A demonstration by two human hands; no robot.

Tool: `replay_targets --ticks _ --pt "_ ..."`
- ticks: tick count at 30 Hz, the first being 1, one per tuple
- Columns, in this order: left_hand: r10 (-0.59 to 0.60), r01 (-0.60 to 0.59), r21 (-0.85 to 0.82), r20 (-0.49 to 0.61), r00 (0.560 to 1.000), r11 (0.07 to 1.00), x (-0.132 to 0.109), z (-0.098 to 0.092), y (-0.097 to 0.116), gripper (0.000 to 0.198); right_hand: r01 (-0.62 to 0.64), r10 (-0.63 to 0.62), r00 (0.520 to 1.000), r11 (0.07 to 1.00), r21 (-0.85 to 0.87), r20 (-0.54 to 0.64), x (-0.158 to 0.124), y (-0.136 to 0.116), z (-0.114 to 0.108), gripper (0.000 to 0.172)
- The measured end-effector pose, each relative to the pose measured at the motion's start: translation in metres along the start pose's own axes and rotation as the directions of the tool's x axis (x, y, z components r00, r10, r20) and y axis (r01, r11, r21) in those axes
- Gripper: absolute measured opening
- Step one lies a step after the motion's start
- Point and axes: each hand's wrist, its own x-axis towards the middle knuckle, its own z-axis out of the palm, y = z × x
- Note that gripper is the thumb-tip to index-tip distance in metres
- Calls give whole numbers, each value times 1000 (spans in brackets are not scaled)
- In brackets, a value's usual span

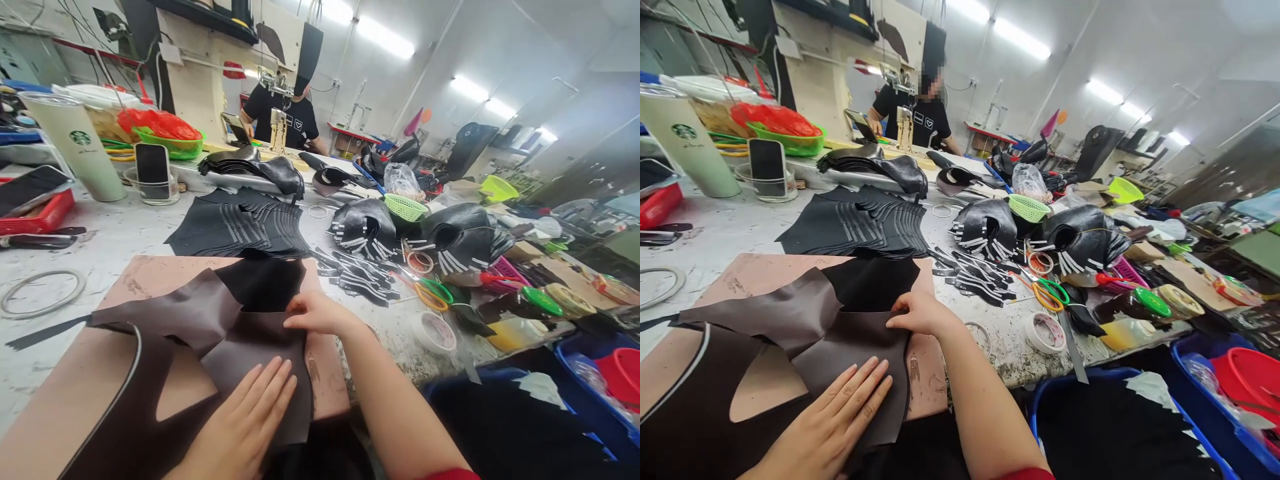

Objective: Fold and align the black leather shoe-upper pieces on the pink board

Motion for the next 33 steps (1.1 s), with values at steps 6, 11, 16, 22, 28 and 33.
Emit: replay_targets --ticks 6,11,16,22,28,33 --pt "51 -52 -2 219 974 999 7 -13 -5 96 5 -6 1000 995 -101 -3 6 4 -2 15" --pt "36 -13 -109 210 977 994 25 -26 -9 84 54 -57 998 987 -148 -18 6 4 -5 18" --pt "-65 75 -199 56 996 977 46 -15 -12 20 68 -62 997 984 -164 42 10 9 -12 16" --pt "29 -14 75 -206 978 997 56 -9 -14 36 100 -85 993 968 -228 76 13 8 -12 18" --pt "90 -59 178 -168 982 982 64 -9 -20 43 61 -77 997 939 -339 -32 12 17 -14 26" --pt "-20 25 51 -99 995 998 68 -12 -21 43 -4 -129 944 917 -400 -305 -9 25 -9 17"
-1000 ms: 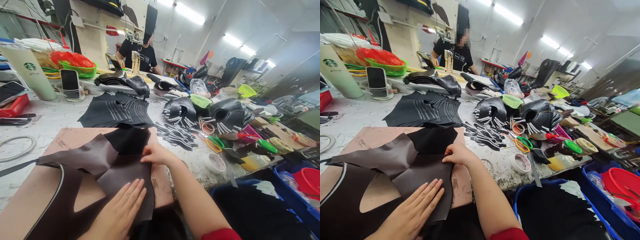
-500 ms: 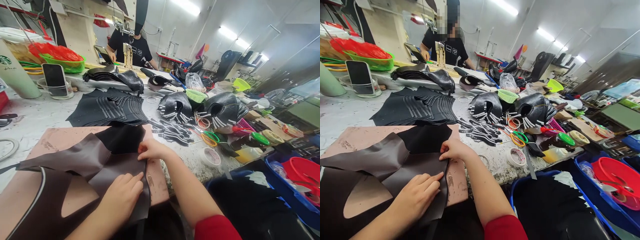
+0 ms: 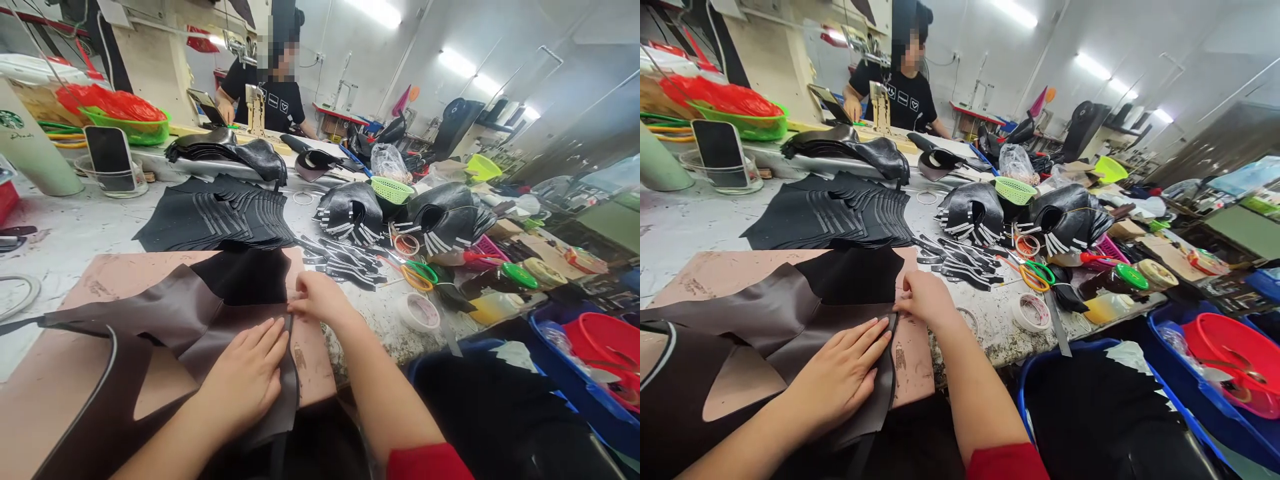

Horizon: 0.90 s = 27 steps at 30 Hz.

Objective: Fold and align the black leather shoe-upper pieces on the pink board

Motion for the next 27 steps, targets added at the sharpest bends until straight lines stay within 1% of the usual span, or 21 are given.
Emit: replay_targets --ticks 1,2,4,6,8,11,13,16,19,21,23,25,27 --pt "-5 5 -11 7 1000 1000 0 -1 0 43 16 -16 999 1000 -2 -52 -8 -3 4 12" --pt "-5 5 -21 11 1000 1000 1 -1 1 44 60 -59 994 998 9 -90 -17 -7 10 17" --pt "-4 4 -44 -4 1000 999 0 -1 1 44 192 -184 973 980 48 -136 -33 -15 26 29" --pt "-16 13 -80 -39 999 997 -3 -1 -1 43 300 -284 944 951 76 -169 -44 -19 43 34" --pt "-59 52 -102 -71 996 993 -8 1 -3 38 331 -310 928 941 74 -204 -50 -21 54 35" --pt "-160 155 -64 -82 984 986 -13 6 -7 39 329 -317 924 944 19 -214 -56 -22 61 35" --pt "-200 199 -25 -62 978 980 -15 8 -8 41 307 -311 927 950 -53 -211 -59 -23 63 36" --pt "-215 215 -4 16 977 977 -14 9 -7 48 222 -250 944 964 -148 -216 -66 -25 68 38" --pt "-220 223 -7 128 967 975 -11 6 -9 51 150 -193 959 967 -204 -208 -72 -27 70 41" --pt "-231 238 -9 209 950 971 -9 3 -10 52 116 -155 976 966 -231 -154 -76 -30 67 44" --pt "-251 264 -6 280 927 965 -7 0 -11 52 89 -110 991 965 -245 -71 -83 -34 62 49" --pt "-273 290 -2 337 901 957 -6 -4 -10 52 68 -71 997 964 -257 -2 -93 -39 56 55" --pt "-283 307 -3 378 882 952 -7 -8 -8 52 47 -42 999 961 -273 25 -107 -42 52 57"
